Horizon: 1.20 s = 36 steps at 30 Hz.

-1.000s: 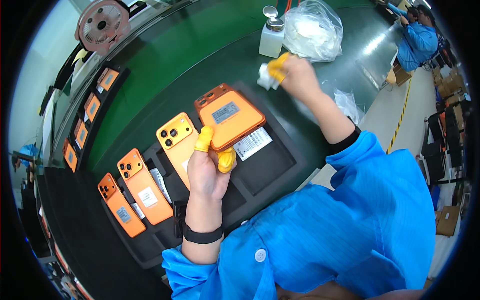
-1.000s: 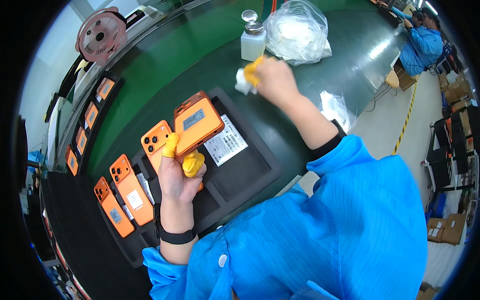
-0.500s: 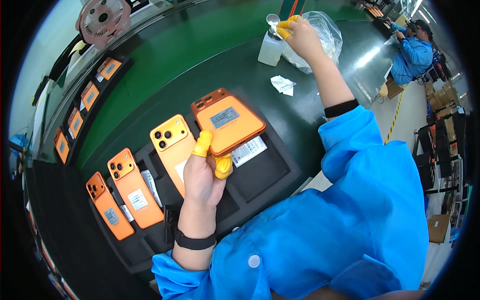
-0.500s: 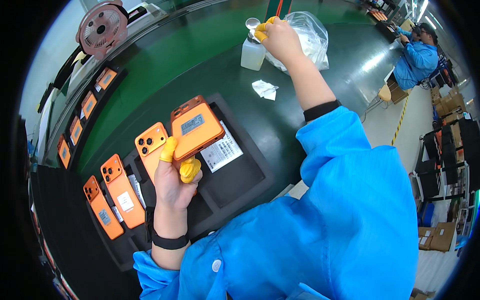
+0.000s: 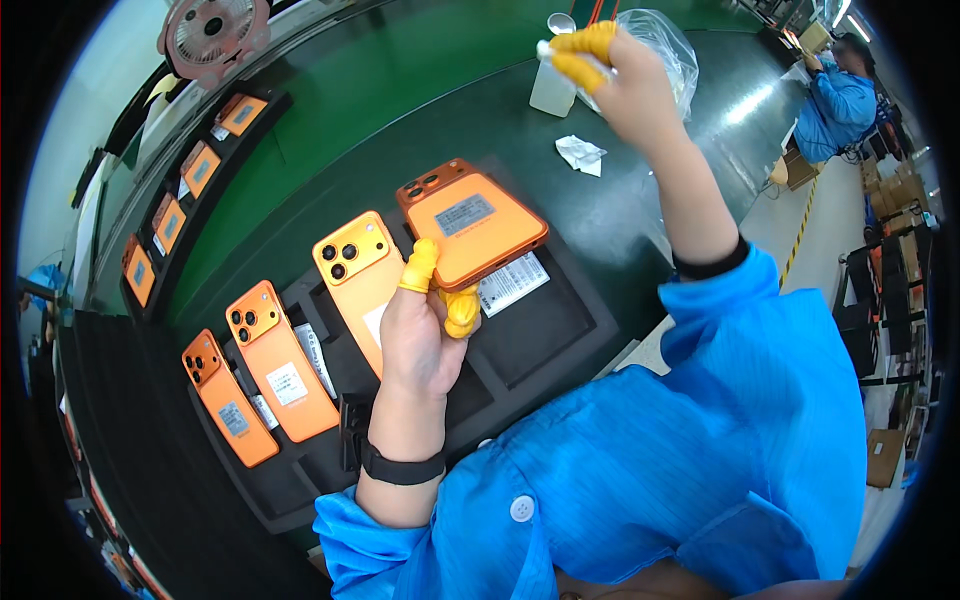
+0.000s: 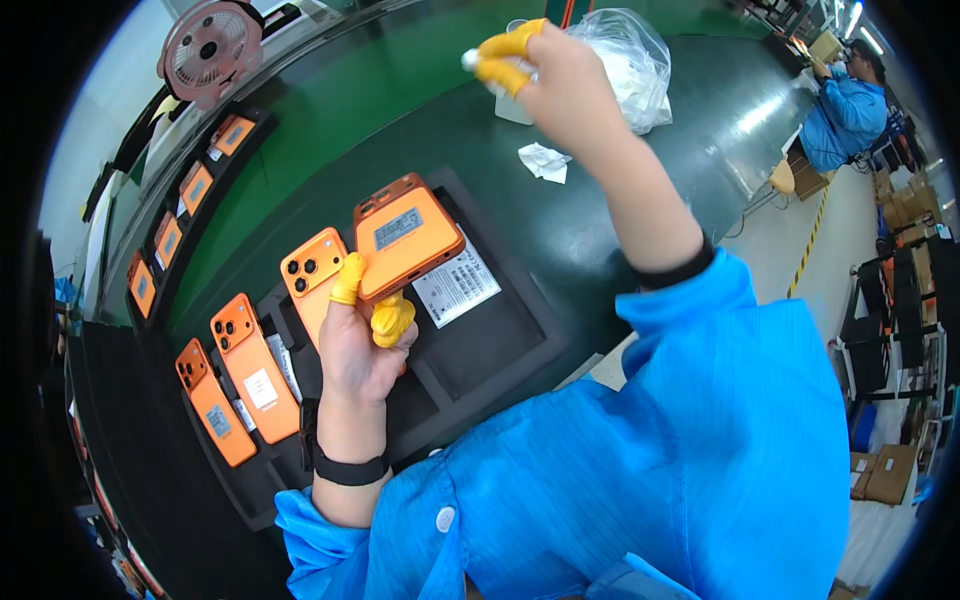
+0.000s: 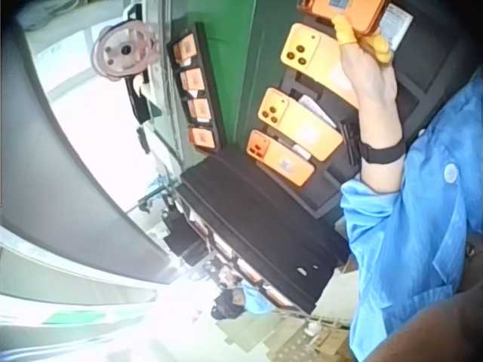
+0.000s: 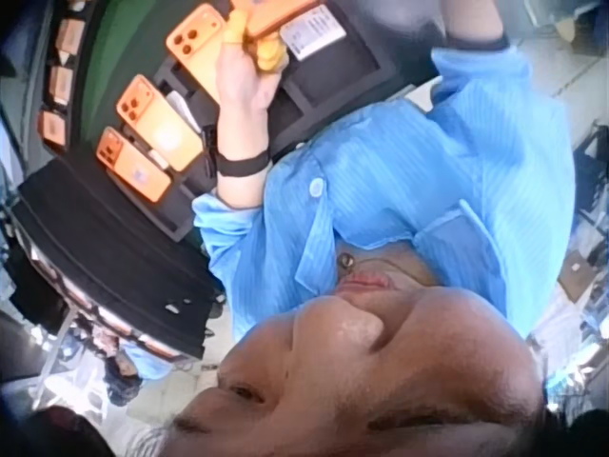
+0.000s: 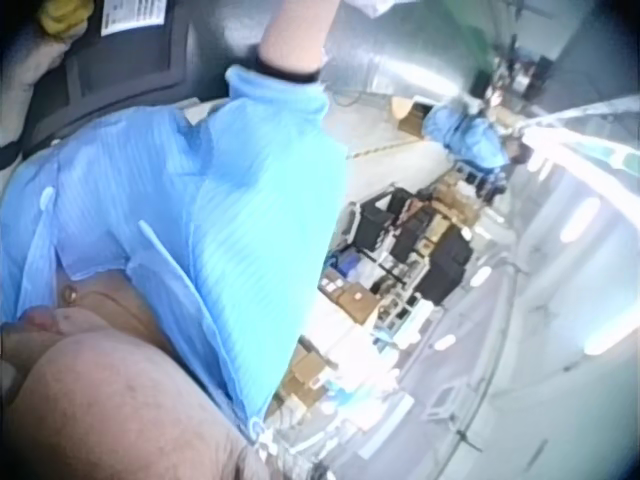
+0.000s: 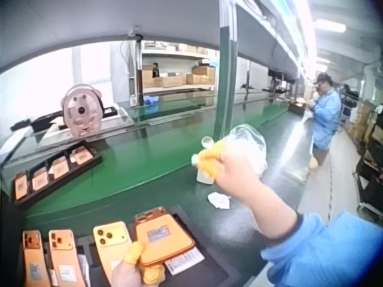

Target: Cleaning and inspecting the rear camera modules of several smartphones on an assembly tray.

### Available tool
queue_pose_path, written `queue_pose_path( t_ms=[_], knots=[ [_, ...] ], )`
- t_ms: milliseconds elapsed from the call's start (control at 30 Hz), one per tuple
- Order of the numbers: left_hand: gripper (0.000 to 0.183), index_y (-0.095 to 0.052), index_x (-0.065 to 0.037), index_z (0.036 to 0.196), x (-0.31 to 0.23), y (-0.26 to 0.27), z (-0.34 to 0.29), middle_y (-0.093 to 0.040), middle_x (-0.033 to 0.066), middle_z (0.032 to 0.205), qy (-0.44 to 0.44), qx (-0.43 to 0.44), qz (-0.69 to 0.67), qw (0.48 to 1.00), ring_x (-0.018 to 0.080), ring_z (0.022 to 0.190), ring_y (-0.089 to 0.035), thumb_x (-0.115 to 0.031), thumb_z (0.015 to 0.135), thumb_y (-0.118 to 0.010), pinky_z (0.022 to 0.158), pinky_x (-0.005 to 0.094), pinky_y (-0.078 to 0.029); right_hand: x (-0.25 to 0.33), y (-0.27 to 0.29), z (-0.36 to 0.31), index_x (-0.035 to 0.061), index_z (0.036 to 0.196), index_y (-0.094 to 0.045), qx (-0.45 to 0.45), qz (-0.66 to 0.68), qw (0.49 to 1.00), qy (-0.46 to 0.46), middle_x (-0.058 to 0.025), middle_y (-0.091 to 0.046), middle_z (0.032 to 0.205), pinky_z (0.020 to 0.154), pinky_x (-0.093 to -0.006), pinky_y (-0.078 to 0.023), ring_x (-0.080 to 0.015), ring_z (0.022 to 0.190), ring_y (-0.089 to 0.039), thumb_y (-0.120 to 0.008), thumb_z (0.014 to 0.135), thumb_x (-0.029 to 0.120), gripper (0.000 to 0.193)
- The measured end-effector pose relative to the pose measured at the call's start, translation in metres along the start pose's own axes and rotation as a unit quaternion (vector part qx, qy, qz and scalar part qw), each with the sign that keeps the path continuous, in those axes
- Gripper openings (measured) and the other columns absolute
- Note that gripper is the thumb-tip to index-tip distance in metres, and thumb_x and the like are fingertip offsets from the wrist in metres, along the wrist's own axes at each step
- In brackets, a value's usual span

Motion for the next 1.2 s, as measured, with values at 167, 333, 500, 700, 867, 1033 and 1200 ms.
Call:
queue_pose_path(
  t_ms=[167, 333, 500, 700, 867, 1033, 1200],
  knots=[
    [0.03, -0.051, -0.006, 0.101, -0.001, 0.005, -0.003, -0.059, 0.0042, 0.08, -0.008, 0.064, -0.036, 0.997, 0.0113, 0.058, -0.053, -0.032, 0.088, -0.044, 0.048, 0.0214, -0.04, 0.109, 0.02, -0.049, 0.0106, 0.087, -0.064, 0.021, 0.179, 0.967, 0.181, -0.0046, -0.055, 0.075, 0.057, -0.0315, -0.043, -0.0198, 0.063, -0.053, -0.063, 0.067, 0.014, 0.021],
    [0.03, -0.051, -0.006, 0.1, -0.001, 0.001, -0.003, -0.06, 0.0057, 0.084, 0.012, 0.002, -0.024, 1.0, 0.0122, 0.062, -0.056, -0.032, 0.087, -0.045, 0.049, 0.0215, -0.043, 0.144, 0.0, -0.081, 0.0127, 0.089, -0.063, 0.043, 0.157, 0.951, 0.263, 0.0004, -0.052, 0.076, 0.063, -0.0303, -0.039, -0.0141, 0.067, -0.049, -0.055, 0.067, 0.016, 0.024],
    [0.027, -0.051, -0.008, 0.096, -0.002, 0.008, -0.001, -0.058, 0.0037, 0.079, 0.047, 0.059, -0.022, 0.997, 0.0097, 0.058, -0.053, -0.033, 0.085, -0.048, 0.045, 0.0203, -0.039, 0.125, 0.011, -0.079, 0.0114, 0.085, -0.066, -0.013, 0.144, 0.967, 0.208, 0.0004, -0.055, 0.073, 0.057, -0.0267, -0.036, -0.0138, 0.062, -0.049, -0.066, 0.058, 0.009, 0.028],
    [0.026, -0.053, -0.006, 0.088, -0.004, 0.007, -0.004, -0.053, 0.0003, 0.063, 0.024, 0.0, -0.008, 1.0, 0.0066, 0.042, -0.045, -0.032, 0.086, -0.048, 0.035, 0.0175, -0.032, 0.093, 0.025, -0.071, 0.0138, 0.083, -0.066, -0.063, 0.074, 0.988, 0.117, 0.002, -0.056, 0.071, 0.056, -0.0262, -0.035, -0.0131, 0.059, -0.048, -0.07, 0.057, 0.009, 0.027],
    [0.027, -0.053, -0.006, 0.087, -0.005, 0.004, -0.005, -0.056, 0.0015, 0.068, 0.036, -0.041, 0.002, 0.998, 0.0082, 0.046, -0.05, -0.033, 0.086, -0.047, 0.036, 0.0182, -0.033, 0.135, 0.005, -0.084, 0.014, 0.083, -0.066, -0.008, 0.146, 0.969, 0.2, 0.0013, -0.055, 0.072, 0.057, -0.0273, -0.035, -0.0135, 0.059, -0.048, -0.07, 0.058, 0.01, 0.025],
    [0.027, -0.053, -0.007, 0.083, -0.006, 0.013, -0.004, -0.052, -0.0006, 0.059, 0.025, -0.043, 0.001, 0.999, 0.0075, 0.043, -0.047, -0.034, 0.086, -0.047, 0.035, 0.0184, -0.03, 0.103, 0.01, -0.072, 0.0127, 0.082, -0.065, -0.043, 0.063, 0.991, 0.113, -0.0001, -0.054, 0.071, 0.061, -0.0301, -0.037, -0.0165, 0.063, -0.051, -0.067, 0.061, 0.011, 0.02],
    [0.028, -0.054, -0.007, 0.083, -0.008, 0.007, -0.006, -0.047, -0.0026, 0.054, 0.032, -0.036, -0.004, 0.999, 0.0053, 0.039, -0.039, -0.033, 0.086, -0.046, 0.036, 0.0173, -0.026, 0.061, 0.016, -0.068, 0.0096, 0.08, -0.065, -0.08, 0.144, 0.986, -0.02, -0.0047, -0.055, 0.073, 0.059, -0.0291, -0.039, -0.0198, 0.066, -0.051, -0.069, 0.064, 0.01, 0.017]
  ],
)
Point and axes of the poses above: each hand's wrist, its own z-axis towards the middle knuckle, its own y-axis out of the back of the hand, x = y × z, the point moved 7 cm from there along z, towards the middle knuckle
